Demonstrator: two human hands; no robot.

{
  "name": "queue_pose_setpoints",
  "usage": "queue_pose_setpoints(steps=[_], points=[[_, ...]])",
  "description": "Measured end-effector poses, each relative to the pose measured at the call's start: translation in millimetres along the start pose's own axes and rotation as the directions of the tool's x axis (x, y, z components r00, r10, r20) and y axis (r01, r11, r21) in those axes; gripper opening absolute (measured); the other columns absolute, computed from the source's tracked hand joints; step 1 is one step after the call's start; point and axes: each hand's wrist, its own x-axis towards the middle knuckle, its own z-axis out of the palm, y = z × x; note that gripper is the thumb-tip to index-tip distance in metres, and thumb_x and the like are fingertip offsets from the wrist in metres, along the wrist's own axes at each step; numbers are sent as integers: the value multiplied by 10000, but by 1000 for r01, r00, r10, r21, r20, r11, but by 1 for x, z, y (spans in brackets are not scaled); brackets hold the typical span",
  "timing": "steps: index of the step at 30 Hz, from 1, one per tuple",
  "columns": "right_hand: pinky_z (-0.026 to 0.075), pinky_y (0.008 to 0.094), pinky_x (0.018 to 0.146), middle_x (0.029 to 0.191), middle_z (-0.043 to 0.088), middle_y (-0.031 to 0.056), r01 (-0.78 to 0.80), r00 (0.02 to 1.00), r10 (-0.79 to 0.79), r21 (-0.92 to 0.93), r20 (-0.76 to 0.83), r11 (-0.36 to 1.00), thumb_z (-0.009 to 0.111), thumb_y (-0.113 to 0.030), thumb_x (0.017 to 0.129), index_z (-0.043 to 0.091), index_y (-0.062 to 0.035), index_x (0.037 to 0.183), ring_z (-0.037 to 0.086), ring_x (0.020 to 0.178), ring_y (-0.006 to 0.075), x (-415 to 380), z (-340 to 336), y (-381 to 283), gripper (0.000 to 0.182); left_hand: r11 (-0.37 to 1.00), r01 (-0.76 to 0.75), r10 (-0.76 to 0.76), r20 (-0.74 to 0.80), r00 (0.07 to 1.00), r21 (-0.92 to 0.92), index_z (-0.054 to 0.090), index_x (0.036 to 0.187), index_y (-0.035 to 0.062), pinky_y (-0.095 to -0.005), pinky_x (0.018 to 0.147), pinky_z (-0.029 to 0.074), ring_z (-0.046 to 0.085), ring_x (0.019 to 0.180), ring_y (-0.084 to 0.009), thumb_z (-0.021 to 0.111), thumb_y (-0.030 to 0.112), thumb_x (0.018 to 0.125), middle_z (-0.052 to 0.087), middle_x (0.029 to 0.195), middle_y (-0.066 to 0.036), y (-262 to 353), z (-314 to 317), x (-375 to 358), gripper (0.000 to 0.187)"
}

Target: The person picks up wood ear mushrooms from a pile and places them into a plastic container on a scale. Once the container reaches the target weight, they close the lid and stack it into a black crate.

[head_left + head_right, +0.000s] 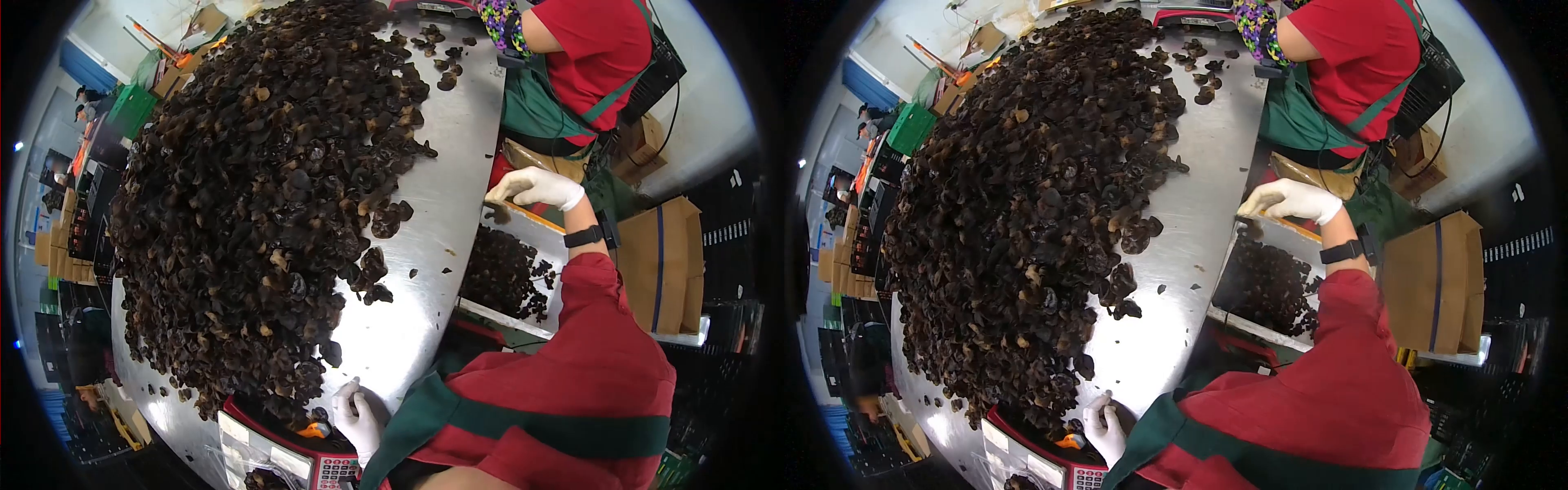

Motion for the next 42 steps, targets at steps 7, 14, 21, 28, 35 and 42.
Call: queue_pose_setpoints(steps=[7,14,21,28,35,42], points=[[512,305,941,1123,710,82,16,980,-54,-194,-190,981,625,18,867,690,12,1025,643,1038,140,63,31,-26,171,995,-36,34,17,999,95,679,1060,13,-315,837,507,628,957,-228,544,-104,871,676,1059,-118,10,-2,3,260],[453,441,991,1107,677,96,93,774,-575,-851,-265,517,678,-165,856,708,-141,1106,590,1129,300,218,70,-32,253,999,-45,45,-5,999,30,677,1062,22,-317,843,506,627,952,-224,545,-111,868,683,1083,-119,1,1,-2,270],[538,353,864,961,758,88,66,878,-245,-403,-412,913,739,-135,836,763,-97,1038,708,911,210,226,72,-29,207,998,-32,32,-1,999,45,675,1062,25,-321,871,512,634,983,-230,543,-115,872,684,1082,-118,-3,-1,-2,270],[536,276,833,975,759,63,167,889,-184,-76,-419,983,736,-121,886,758,-28,1062,679,891,118,195,52,-30,200,1000,8,-8,9,1000,5,672,1058,13,-324,873,518,643,999,-227,541,-116,877,684,1084,-116,-6,0,-2,258],[489,239,849,1036,734,34,228,892,-210,-2,-399,974,676,-144,955,740,-7,1119,616,933,78,190,61,-41,223,1000,-22,22,-8,1000,8,670,1057,11,-327,872,519,647,999,-241,544,-122,870,687,1077,-125,-6,0,-3,262],[508,237,885,1038,742,47,315,891,-263,84,-371,946,664,-127,967,748,-32,1089,649,957,95,184,87,-50,176,998,-58,58,-7,998,30,667,1055,9,-335,864,520,643,993,-248,551,-117,868,689,1069,-125,-4,0,-3,253]])
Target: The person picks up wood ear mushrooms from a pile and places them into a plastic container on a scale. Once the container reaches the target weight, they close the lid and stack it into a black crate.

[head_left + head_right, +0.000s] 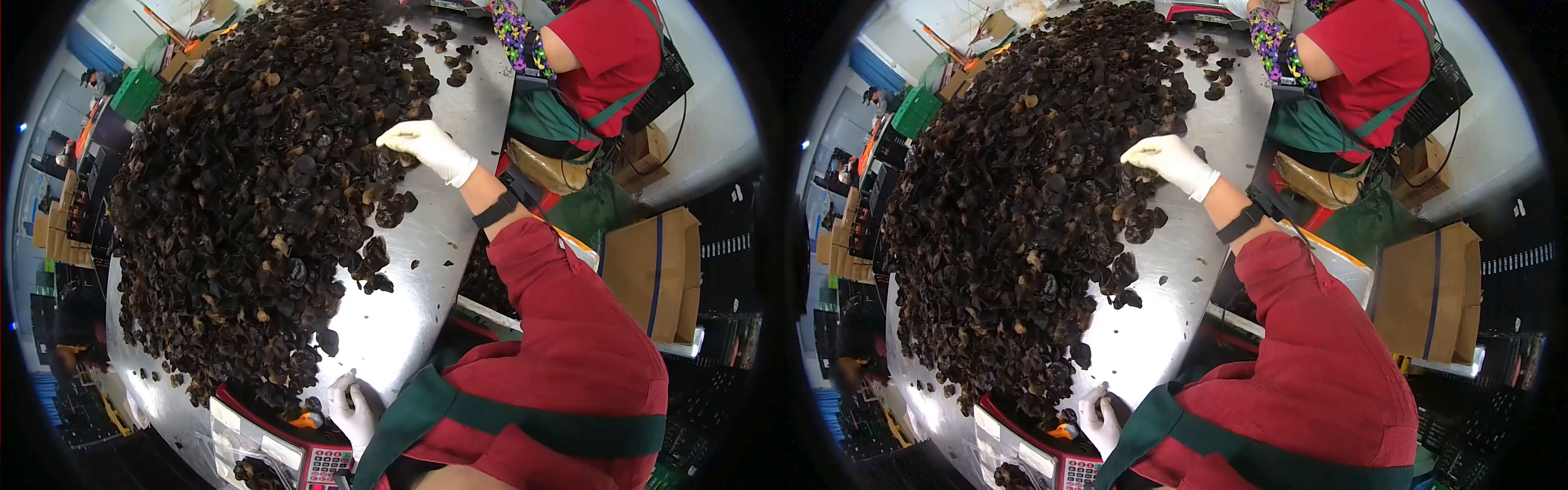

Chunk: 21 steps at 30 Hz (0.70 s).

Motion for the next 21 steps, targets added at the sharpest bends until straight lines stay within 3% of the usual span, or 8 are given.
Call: queue_pose_setpoints(steps=[3,4,8,10,12,13,16,21], points=[[524,255,863,989,739,33,-270,955,263,30,136,962,666,-149,970,744,-31,1038,655,913,106,-25,25,-14,157,1000,12,-12,6,1000,25,667,1054,9,-339,873,518,640,989,-248,556,-112,869,689,1068,-124,0,-1,-1,247],[530,276,839,973,736,31,48,977,-49,10,205,999,660,-147,968,737,-33,1041,652,877,112,-27,32,16,156,999,20,-20,11,1000,36,666,1054,9,-341,878,517,639,987,-250,558,-110,870,688,1068,-124,0,-1,0,244],[528,292,831,961,738,54,-168,962,205,-201,182,965,694,-186,936,717,-56,1089,652,880,120,-56,52,31,202,1000,30,-30,-5,1000,7,665,1052,10,-344,887,514,637,983,-254,558,-108,872,688,1066,-125,1,0,-1,240],[529,300,801,929,719,72,-152,967,190,-213,169,965,712,-203,907,713,-70,1084,659,847,152,-68,57,25,221,999,-23,23,4,1000,38,661,1054,10,-350,890,514,636,989,-262,557,-108,874,687,1067,-127,0,-1,-1,239],[540,331,771,911,685,67,77,995,-37,-459,96,885,711,-175,876,714,-106,1076,661,808,218,-78,62,21,212,999,-19,18,8,1000,34,659,1054,9,-351,894,513,635,992,-263,557,-108,876,686,1069,-127,1,-1,-1,237],[539,359,771,917,658,57,299,948,-304,-597,97,744,715,-162,841,730,-135,1017,644,823,262,-80,67,27,178,999,-15,15,9,1000,29,657,1054,8,-352,897,511,634,995,-265,557,-107,877,684,1070,-127,2,-1,-1,235],[532,344,810,950,667,53,340,920,-376,-703,110,625,734,-147,820,740,-112,975,639,870,250,-89,73,34,159,1000,4,-4,2,1000,-15,656,1055,13,-354,899,505,632,994,-267,558,-106,879,683,1075,-127,2,0,-2,234],[509,359,859,1103,684,60,390,863,-505,-616,-13,684,720,-102,810,707,-76,879,620,976,279,-88,73,24,75,1000,-7,7,1,1000,26,658,1057,22,-353,895,501,630,986,-265,559,-104,885,684,1076,-126,5,-1,-2,234]])
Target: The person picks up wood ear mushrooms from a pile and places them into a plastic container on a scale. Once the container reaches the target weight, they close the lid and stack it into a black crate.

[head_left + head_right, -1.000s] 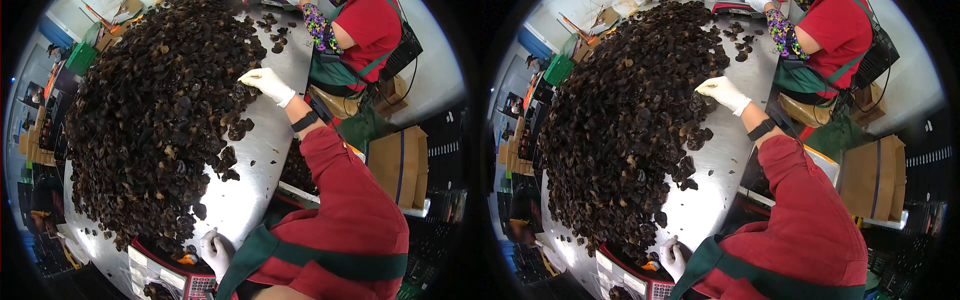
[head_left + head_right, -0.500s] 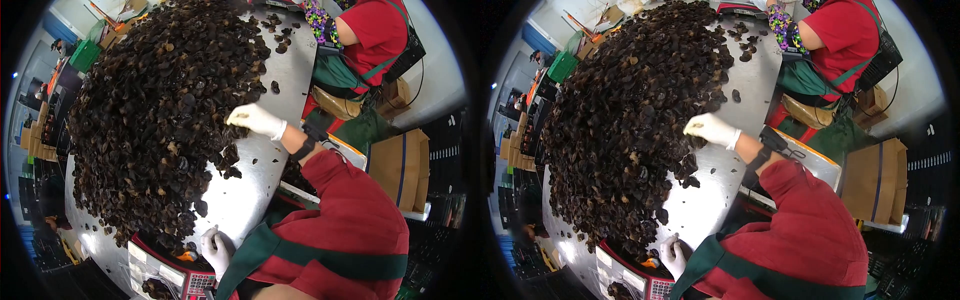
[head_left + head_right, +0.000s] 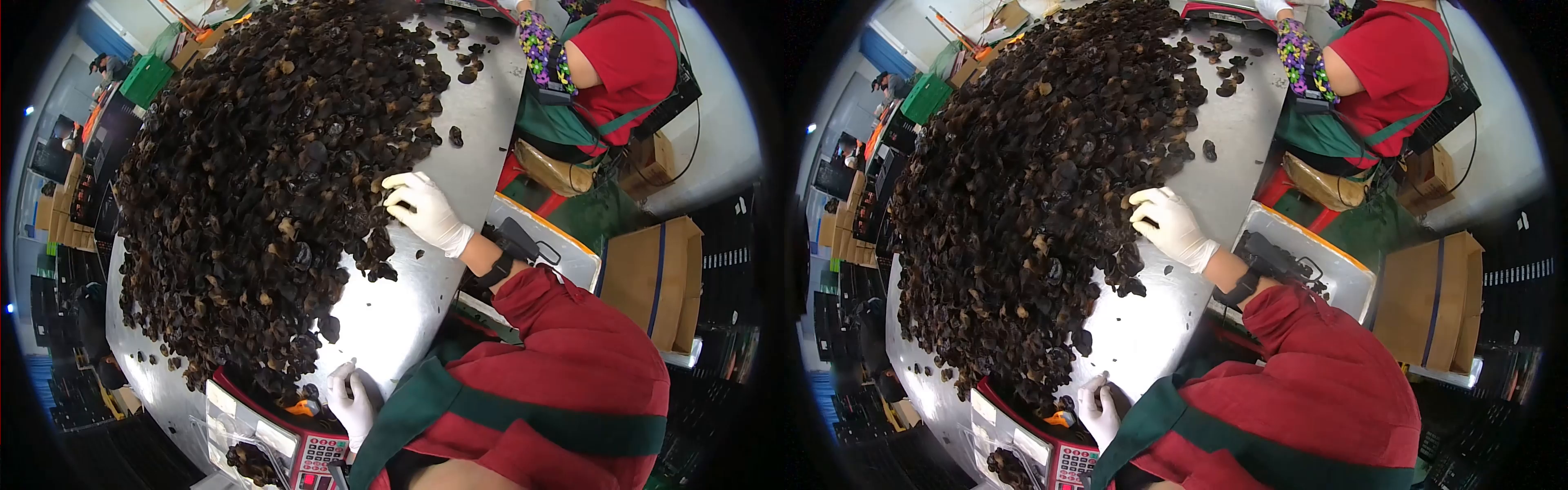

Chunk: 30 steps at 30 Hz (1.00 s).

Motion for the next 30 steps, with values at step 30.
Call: queue_pose_setpoints(steps=[30], points=[[466,428,861,943,714,47,160,867,96,-455,490,876,662,-162,806,734,-185,901,655,1004,267,81,45,12,121,1000,5,-4,-90,996,10,684,1050,27,-374,912,498,635,1010,-288,597,-79,849,676,1043,-128,-2,6,-20,244]])
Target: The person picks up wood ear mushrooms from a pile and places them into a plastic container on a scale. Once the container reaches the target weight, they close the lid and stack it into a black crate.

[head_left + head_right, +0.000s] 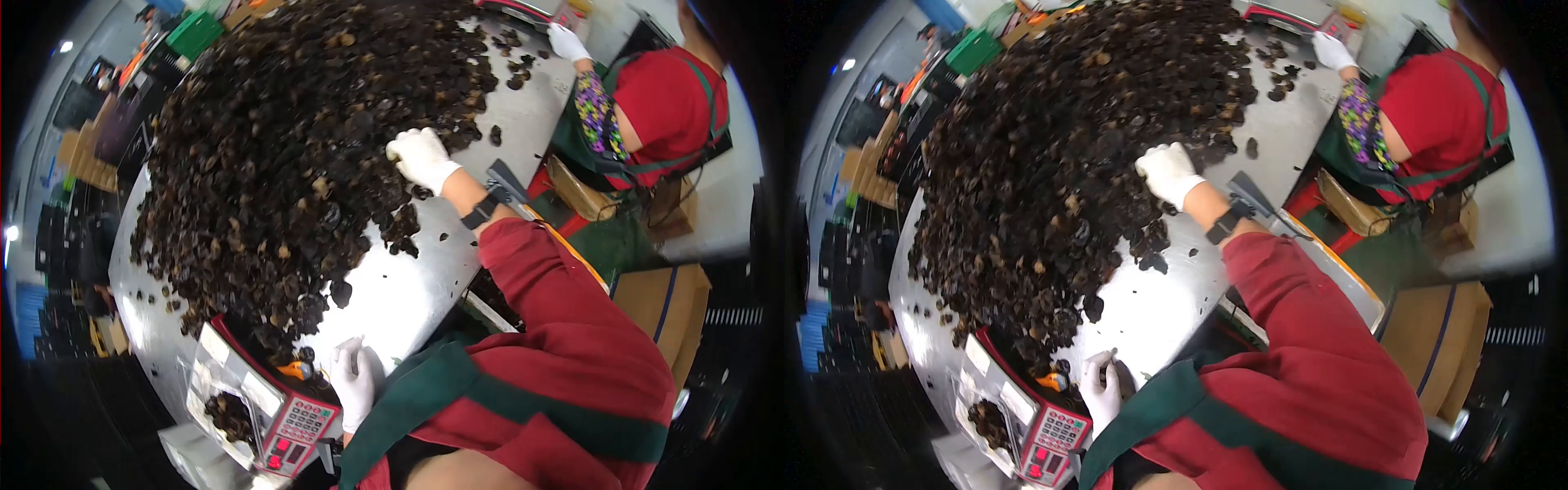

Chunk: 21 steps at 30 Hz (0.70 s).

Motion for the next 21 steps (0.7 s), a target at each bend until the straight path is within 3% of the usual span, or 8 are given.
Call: queue_pose_setpoints(steps=[3,5,7,9,13,17,18,21], points=[[498,424,812,882,711,58,-13,999,17,82,-45,997,690,-212,790,725,-175,841,681,923,265,-5,-3,9,72,999,-28,30,-48,998,41,691,1038,39,-368,912,497,642,992,-289,602,-80,832,679,1037,-122,-4,3,-1,255],[509,340,704,818,674,73,-20,974,111,412,-197,911,682,-102,809,677,-63,859,651,778,224,-10,-5,9,64,998,-51,53,-69,996,42,694,1027,52,-370,913,496,645,985,-287,608,-76,821,683,1035,-113,0,6,-1,257],[501,332,700,823,664,74,-42,977,142,505,-161,862,690,-102,814,678,-54,891,637,771,204,-18,-19,-5,92,999,-7,11,-105,994,43,696,1017,62,-372,922,493,650,994,-277,619,-68,816,687,1043,-99,2,13,-3,252],[514,339,719,865,673,82,-35,986,111,502,-123,864,686,-99,819,683,-54,902,648,800,222,-19,-15,-17,95,993,-67,83,-173,982,93,699,1013,72,-368,925,496,653,1017,-265,632,-59,812,691,1059,-91,13,15,3,249],[513,416,876,1058,669,76,369,908,-268,312,-321,876,672,-224,828,720,-152,1031,616,1035,288,-13,0,-90,220,969,-181,203,-127,971,170,689,1009,59,-396,966,475,633,1080,-296,620,-70,793,689,1081,-103,33,12,16,261],[359,504,1094,1367,562,74,508,858,-466,228,-213,830,715,-341,813,634,-198,1283,485,1287,291,-7,32,-169,498,961,-228,242,-75,967,155,695,1014,65,-408,997,477,623,1154,-312,643,-51,820,691,1106,-97,28,17,12,232],[298,546,1140,1424,521,94,504,864,-494,171,-96,847,721,-399,811,594,-215,1340,428,1355,297,-12,42,-180,574,955,-234,249,-59,967,184,697,1016,65,-415,1001,482,623,1168,-326,652,-47,828,690,1128,-98,30,15,9,223],[293,543,1154,1406,529,115,549,827,-561,157,42,821,727,-421,822,593,-217,1336,419,1371,303,-32,51,-186,569,949,-237,257,-72,964,210,700,1022,61,-419,997,486,626,1167,-342,649,-57,823,692,1131,-98,27,10,-2,237]])
